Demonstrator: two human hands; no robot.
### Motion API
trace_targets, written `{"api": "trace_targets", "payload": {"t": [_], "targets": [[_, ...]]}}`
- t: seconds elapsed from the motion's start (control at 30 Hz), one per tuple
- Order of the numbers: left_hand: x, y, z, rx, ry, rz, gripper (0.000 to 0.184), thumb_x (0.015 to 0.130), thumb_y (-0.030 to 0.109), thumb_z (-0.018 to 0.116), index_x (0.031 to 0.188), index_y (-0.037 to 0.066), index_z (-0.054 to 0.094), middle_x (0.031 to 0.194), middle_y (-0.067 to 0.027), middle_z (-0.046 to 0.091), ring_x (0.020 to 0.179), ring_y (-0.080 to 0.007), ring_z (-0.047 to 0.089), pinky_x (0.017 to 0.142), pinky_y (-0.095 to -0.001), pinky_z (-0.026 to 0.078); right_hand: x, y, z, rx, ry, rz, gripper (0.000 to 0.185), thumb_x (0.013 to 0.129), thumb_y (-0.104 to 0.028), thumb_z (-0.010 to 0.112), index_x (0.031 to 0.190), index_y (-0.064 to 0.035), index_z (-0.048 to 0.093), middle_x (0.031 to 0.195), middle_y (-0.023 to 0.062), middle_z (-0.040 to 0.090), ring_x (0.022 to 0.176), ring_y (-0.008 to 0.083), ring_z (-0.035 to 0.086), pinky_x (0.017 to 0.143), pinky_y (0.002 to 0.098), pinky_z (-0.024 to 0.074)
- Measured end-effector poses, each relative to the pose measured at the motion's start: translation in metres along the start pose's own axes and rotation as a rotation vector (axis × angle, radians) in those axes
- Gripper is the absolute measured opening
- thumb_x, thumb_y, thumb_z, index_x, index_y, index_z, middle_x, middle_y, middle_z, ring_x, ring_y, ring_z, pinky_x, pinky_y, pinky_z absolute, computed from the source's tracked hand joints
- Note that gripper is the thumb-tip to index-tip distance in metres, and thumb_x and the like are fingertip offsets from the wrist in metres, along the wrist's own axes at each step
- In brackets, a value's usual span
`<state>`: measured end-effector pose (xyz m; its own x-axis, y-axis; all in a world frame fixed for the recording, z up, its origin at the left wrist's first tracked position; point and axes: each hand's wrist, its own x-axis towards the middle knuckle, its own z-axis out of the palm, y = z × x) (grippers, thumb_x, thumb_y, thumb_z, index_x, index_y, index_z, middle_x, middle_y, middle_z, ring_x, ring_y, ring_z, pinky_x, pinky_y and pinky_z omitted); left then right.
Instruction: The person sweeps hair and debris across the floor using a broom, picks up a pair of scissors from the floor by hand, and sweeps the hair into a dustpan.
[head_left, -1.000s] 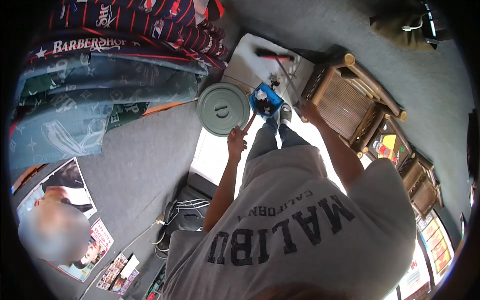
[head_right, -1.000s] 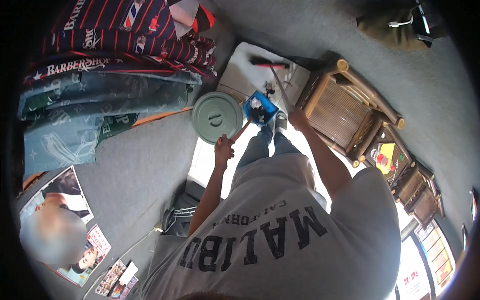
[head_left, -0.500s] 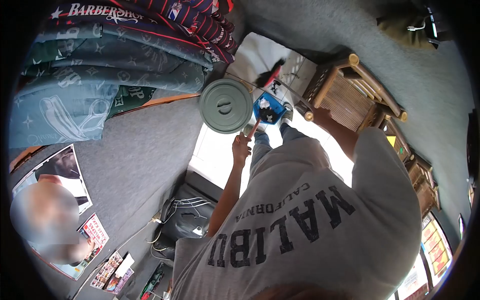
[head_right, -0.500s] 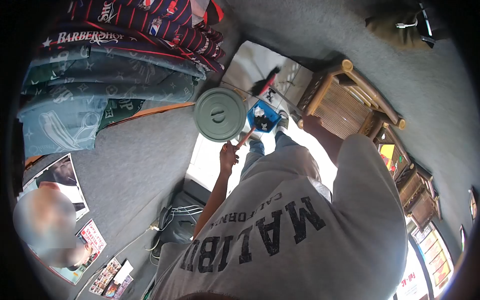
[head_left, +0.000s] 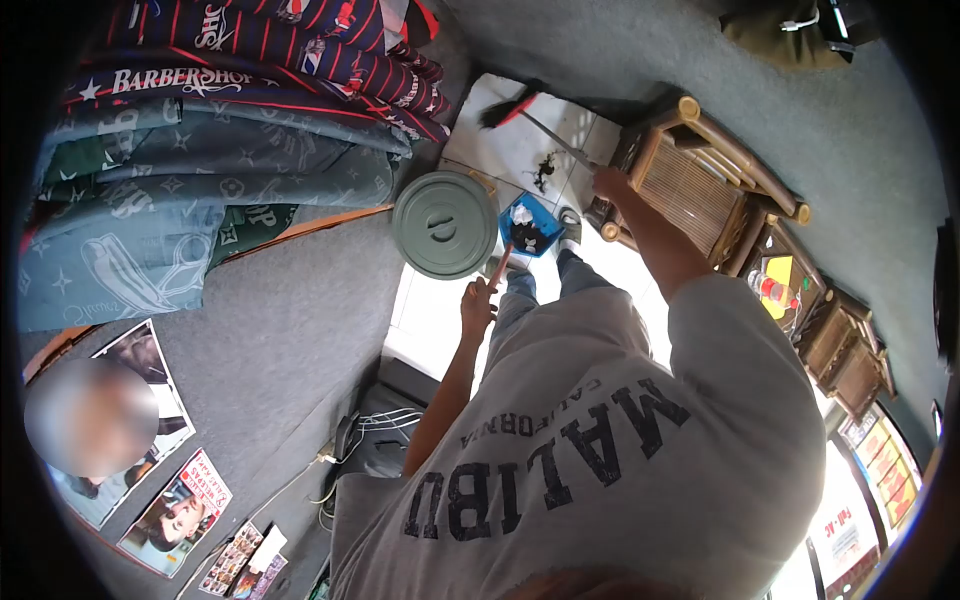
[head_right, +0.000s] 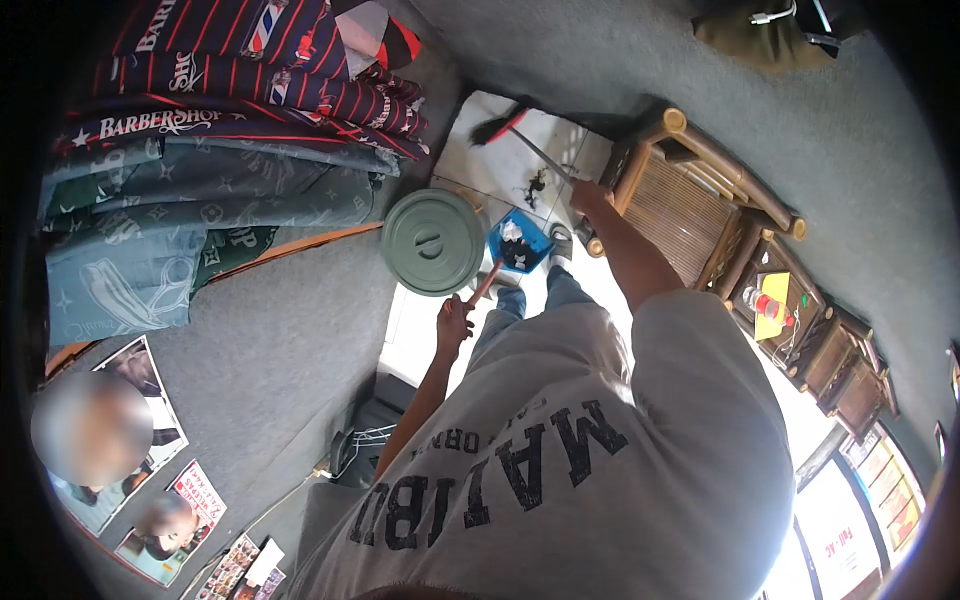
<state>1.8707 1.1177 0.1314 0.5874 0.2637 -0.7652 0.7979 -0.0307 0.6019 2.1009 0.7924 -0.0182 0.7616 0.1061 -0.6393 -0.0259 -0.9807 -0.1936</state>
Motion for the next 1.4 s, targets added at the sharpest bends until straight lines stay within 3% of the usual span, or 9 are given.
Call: {"api": "trace_targets", "payload": {"t": [0.13, 0.17, 0.37, 0.5, 0.7, 0.97, 1.07, 1.27, 1.4], "targets": [[-0.005, 0.006, 0.001, -0.007, -0.013, -0.042, 0.043, 0.098, 0.042, 0.038, 0.088, 0.003, 0.055, 0.074, -0.0059, 0.055, 0.051, -0.0093, 0.051, 0.038, -0.0214, 0.040, -0.021, 0.029, 0.054, 0.300, -0.011, 0.179, 0.036, 0.082, -0.020, 0.049, 0.116, -0.0138, 0.059, 0.109, 0.0162, 0.064, 0.102, 0.0349, 0.062, 0.083, 0.0488, 0.0505], [-0.005, 0.003, 0.002, -0.011, -0.006, -0.038, 0.043, 0.098, 0.042, 0.038, 0.088, 0.004, 0.054, 0.073, -0.0054, 0.055, 0.052, -0.0093, 0.051, 0.037, -0.0213, 0.040, -0.029, 0.053, 0.079, 0.234, -0.020, 0.068, 0.038, 0.083, -0.020, 0.049, 0.120, -0.0143, 0.057, 0.110, 0.0168, 0.064, 0.102, 0.0355, 0.062, 0.083, 0.0493, 0.0500], [-0.005, -0.022, 0.008, -0.036, 0.040, -0.081, 0.039, 0.096, 0.039, 0.042, 0.097, 0.002, 0.054, 0.090, -0.0064, 0.064, 0.056, -0.0120, 0.056, 0.044, -0.0253, 0.044, -0.137, 0.035, 0.018, 0.239, 0.107, -0.021, 0.041, 0.090, -0.023, 0.043, 0.131, -0.0224, 0.047, 0.096, 0.0184, 0.066, 0.088, 0.0383, 0.064, 0.074, 0.0513, 0.0511], [-0.018, -0.018, 0.017, -0.034, 0.070, -0.094, 0.040, 0.096, 0.039, 0.039, 0.097, 0.001, 0.054, 0.092, -0.0074, 0.065, 0.057, -0.0130, 0.057, 0.045, -0.0250, 0.044, -0.030, -0.017, 0.003, 0.133, 0.039, -0.140, 0.043, 0.089, -0.024, 0.042, 0.133, -0.0226, 0.044, 0.106, 0.0196, 0.064, 0.094, 0.0375, 0.063, 0.080, 0.0508, 0.0510], [-0.025, -0.014, 0.021, -0.111, 0.040, -0.109, 0.042, 0.100, 0.040, 0.036, 0.096, 0.001, 0.051, 0.092, -0.0120, 0.062, 0.056, -0.0120, 0.055, 0.042, -0.0232, 0.046, 0.069, -0.110, -0.072, 0.214, -0.096, 0.024, 0.041, 0.080, -0.018, 0.052, 0.121, -0.0131, 0.058, 0.111, 0.0143, 0.065, 0.106, 0.0318, 0.062, 0.082, 0.0527, 0.0514], [-0.020, -0.020, 0.030, -0.190, 0.119, -0.110, 0.043, 0.098, 0.044, 0.039, 0.089, 0.003, 0.048, 0.077, -0.0104, 0.057, 0.054, -0.0130, 0.056, 0.040, -0.0225, 0.046, -0.023, -0.005, 0.039, 0.976, 0.010, 0.124, 0.035, 0.087, -0.022, 0.048, 0.118, -0.0086, 0.058, 0.076, 0.0187, 0.067, 0.070, 0.0341, 0.068, 0.058, 0.0455, 0.0547], [-0.017, -0.025, 0.031, -0.175, 0.134, -0.130, 0.048, 0.098, 0.047, 0.038, 0.093, 0.001, 0.051, 0.062, -0.0053, 0.051, 0.051, -0.0129, 0.057, 0.040, -0.0223, 0.046, -0.082, 0.010, 0.032, 0.798, -0.041, 0.167, 0.043, 0.088, -0.025, 0.048, 0.129, -0.0165, 0.051, 0.082, 0.0229, 0.066, 0.076, 0.0371, 0.067, 0.064, 0.0467, 0.0547], [0.001, -0.029, 0.028, -0.171, 0.068, -0.107, 0.049, 0.097, 0.050, 0.039, 0.096, 0.002, 0.050, 0.071, -0.0075, 0.053, 0.058, -0.0154, 0.059, 0.045, -0.0247, 0.050, -0.056, 0.055, 0.068, 0.556, 0.288, -0.090, 0.046, 0.087, -0.025, 0.048, 0.133, -0.0197, 0.049, 0.087, 0.0217, 0.066, 0.079, 0.0409, 0.065, 0.071, 0.0483, 0.0532], [0.012, -0.028, 0.021, -0.177, -0.025, -0.101, 0.049, 0.097, 0.049, 0.039, 0.098, 0.002, 0.050, 0.072, -0.0085, 0.054, 0.062, -0.0182, 0.060, 0.054, -0.0295, 0.053, -0.066, 0.030, 0.030, 0.961, -0.107, 0.357, 0.046, 0.085, -0.023, 0.050, 0.131, -0.0174, 0.052, 0.092, 0.0258, 0.065, 0.081, 0.0399, 0.064, 0.074, 0.0446, 0.0528]]}}
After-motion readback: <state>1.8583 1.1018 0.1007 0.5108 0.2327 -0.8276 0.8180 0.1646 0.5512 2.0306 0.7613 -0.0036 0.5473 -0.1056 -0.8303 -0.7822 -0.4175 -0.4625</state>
